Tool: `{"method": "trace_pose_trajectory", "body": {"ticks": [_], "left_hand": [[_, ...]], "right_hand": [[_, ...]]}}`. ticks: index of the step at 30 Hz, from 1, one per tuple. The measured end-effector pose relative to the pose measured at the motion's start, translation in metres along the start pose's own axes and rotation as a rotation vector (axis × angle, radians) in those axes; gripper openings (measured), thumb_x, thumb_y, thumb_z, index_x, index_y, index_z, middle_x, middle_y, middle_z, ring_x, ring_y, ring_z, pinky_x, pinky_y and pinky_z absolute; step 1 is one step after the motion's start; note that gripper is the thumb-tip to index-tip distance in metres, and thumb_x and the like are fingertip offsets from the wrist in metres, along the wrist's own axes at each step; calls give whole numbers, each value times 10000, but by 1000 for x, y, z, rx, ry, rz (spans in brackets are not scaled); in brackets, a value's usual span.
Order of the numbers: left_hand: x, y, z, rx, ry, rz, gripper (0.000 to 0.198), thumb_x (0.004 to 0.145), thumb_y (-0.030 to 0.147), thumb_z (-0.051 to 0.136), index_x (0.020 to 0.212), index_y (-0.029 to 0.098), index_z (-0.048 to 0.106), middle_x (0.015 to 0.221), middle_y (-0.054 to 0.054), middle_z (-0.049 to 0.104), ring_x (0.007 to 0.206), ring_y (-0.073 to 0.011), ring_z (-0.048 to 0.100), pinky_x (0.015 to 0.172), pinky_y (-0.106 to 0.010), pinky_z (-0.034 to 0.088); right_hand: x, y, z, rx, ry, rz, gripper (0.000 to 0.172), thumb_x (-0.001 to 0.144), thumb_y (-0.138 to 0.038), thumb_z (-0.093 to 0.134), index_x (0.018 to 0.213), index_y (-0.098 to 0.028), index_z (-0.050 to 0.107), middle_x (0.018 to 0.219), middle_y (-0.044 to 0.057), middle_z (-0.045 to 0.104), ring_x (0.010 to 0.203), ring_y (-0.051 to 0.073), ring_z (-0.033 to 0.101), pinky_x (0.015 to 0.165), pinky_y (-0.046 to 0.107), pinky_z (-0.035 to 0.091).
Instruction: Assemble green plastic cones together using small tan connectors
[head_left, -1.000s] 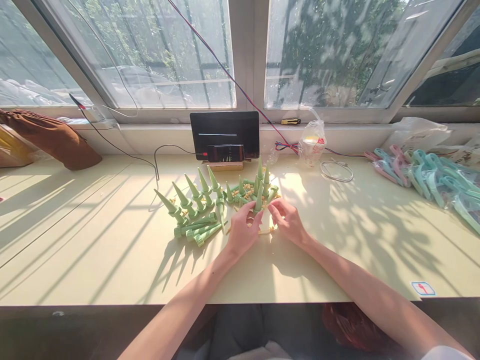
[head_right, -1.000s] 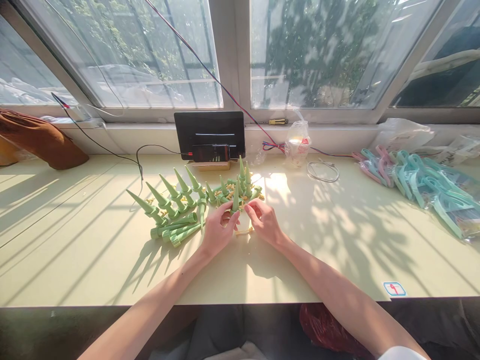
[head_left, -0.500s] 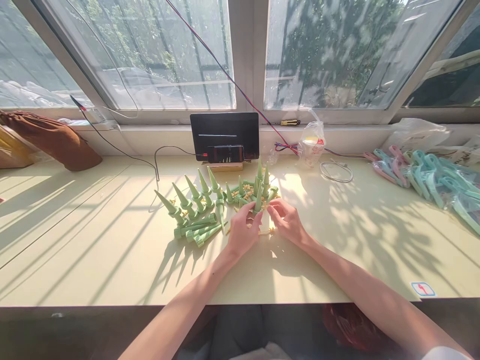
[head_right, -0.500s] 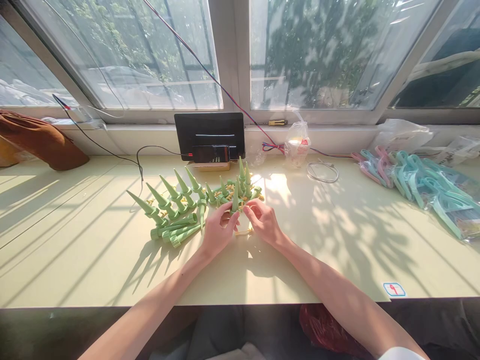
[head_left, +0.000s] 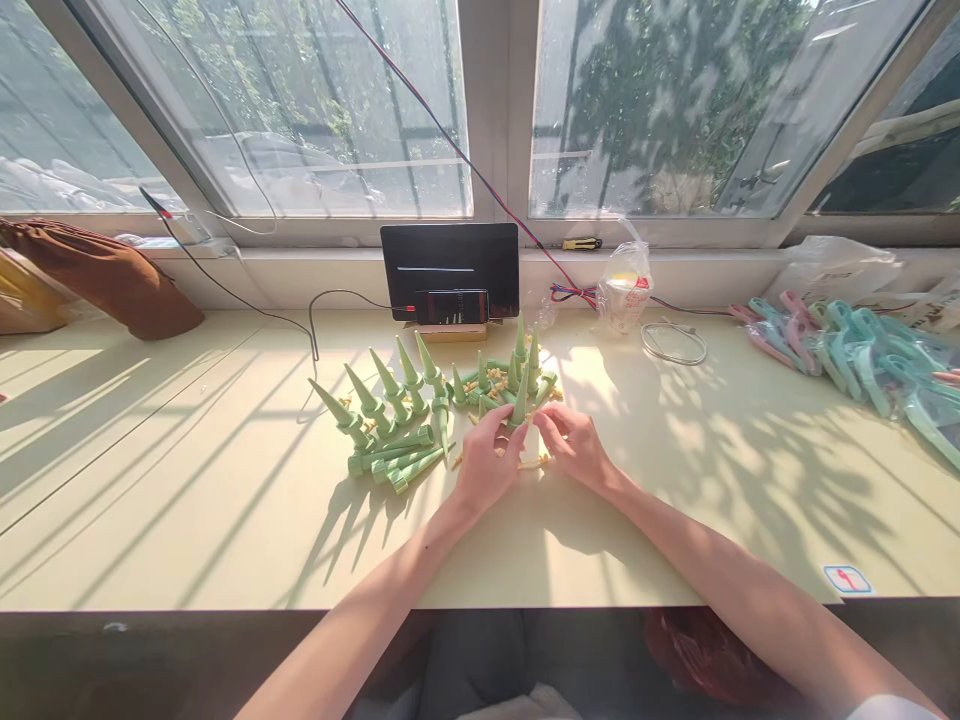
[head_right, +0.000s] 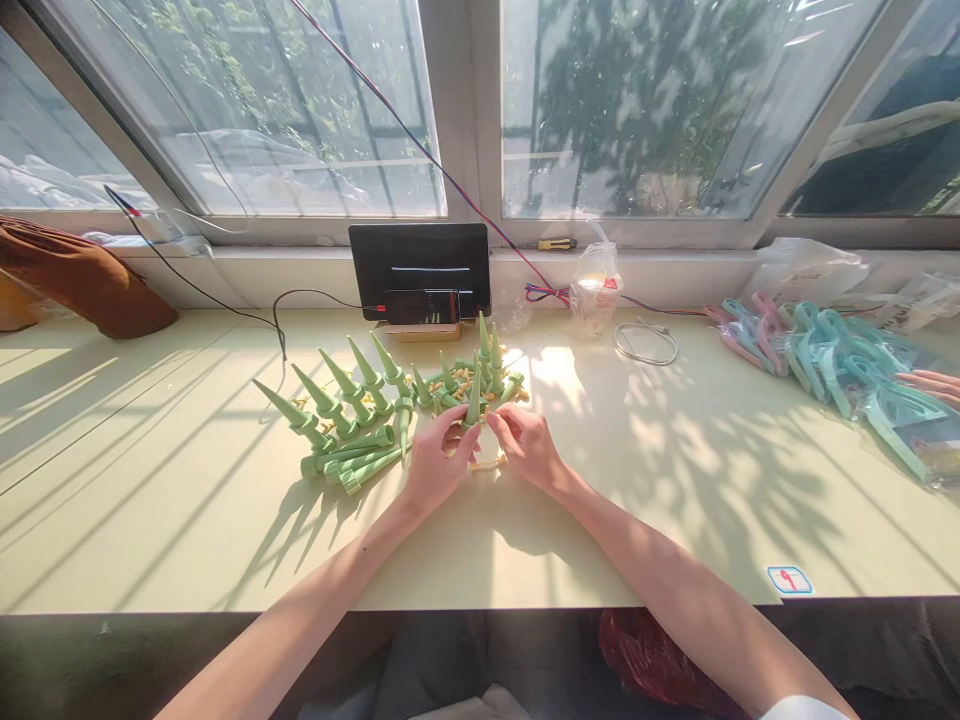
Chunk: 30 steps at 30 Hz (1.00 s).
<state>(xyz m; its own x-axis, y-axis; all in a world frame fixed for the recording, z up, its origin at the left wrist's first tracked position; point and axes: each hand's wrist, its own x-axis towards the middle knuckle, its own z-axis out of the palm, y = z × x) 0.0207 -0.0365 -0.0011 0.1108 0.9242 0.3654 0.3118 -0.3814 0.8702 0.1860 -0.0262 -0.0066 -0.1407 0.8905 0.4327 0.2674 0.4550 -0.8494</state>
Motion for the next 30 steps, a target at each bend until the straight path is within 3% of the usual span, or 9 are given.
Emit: {"method": "trace_pose_trajectory", "body": {"ticks": [4, 11, 16, 25, 30], "left_hand": [[0, 0, 0, 3, 4, 21, 320, 920, 414, 589, 1136, 179, 615, 910, -67, 730, 629, -162, 701, 555, -282, 587], [0, 1, 1, -19, 12, 1, 333, 920, 407, 588, 1157, 173, 604, 921, -70, 724, 639, -163, 700, 556, -285, 588], [0, 1, 0, -3, -3, 3, 317, 924, 392, 583, 1154, 174, 606, 950, -76, 723, 645, -158, 698, 581, -293, 590], [-1, 1, 1, 12, -23, 19, 308, 928, 395, 578, 1144, 179, 615, 918, -69, 722, 636, -157, 696, 568, -286, 589], [0, 2, 1, 2, -12, 24, 298, 932, 392, 572, 1141, 185, 614, 853, -49, 711, 634, -162, 698, 572, -288, 588]], "right_hand": [[0, 1, 1, 5, 12, 38, 430, 977, -539, 456, 723, -203, 543, 517, -32, 445, 465, 123, 430, 466, 269, 370], [-2, -1, 2, 50, 22, -13, 264, 954, -454, 546, 984, -193, 561, 643, -22, 549, 523, 119, 486, 509, 251, 393], [0, 0, 3, 43, 25, -32, 260, 966, -431, 521, 878, -191, 566, 647, -14, 546, 504, 112, 481, 498, 254, 398], [0, 2, 1, -16, 25, 20, 441, 978, -541, 451, 708, -204, 540, 512, -30, 452, 453, 120, 426, 469, 272, 365], [-1, 2, 2, 23, 35, 22, 322, 960, -495, 516, 845, -200, 575, 551, -33, 491, 477, 118, 428, 472, 258, 342]]}}
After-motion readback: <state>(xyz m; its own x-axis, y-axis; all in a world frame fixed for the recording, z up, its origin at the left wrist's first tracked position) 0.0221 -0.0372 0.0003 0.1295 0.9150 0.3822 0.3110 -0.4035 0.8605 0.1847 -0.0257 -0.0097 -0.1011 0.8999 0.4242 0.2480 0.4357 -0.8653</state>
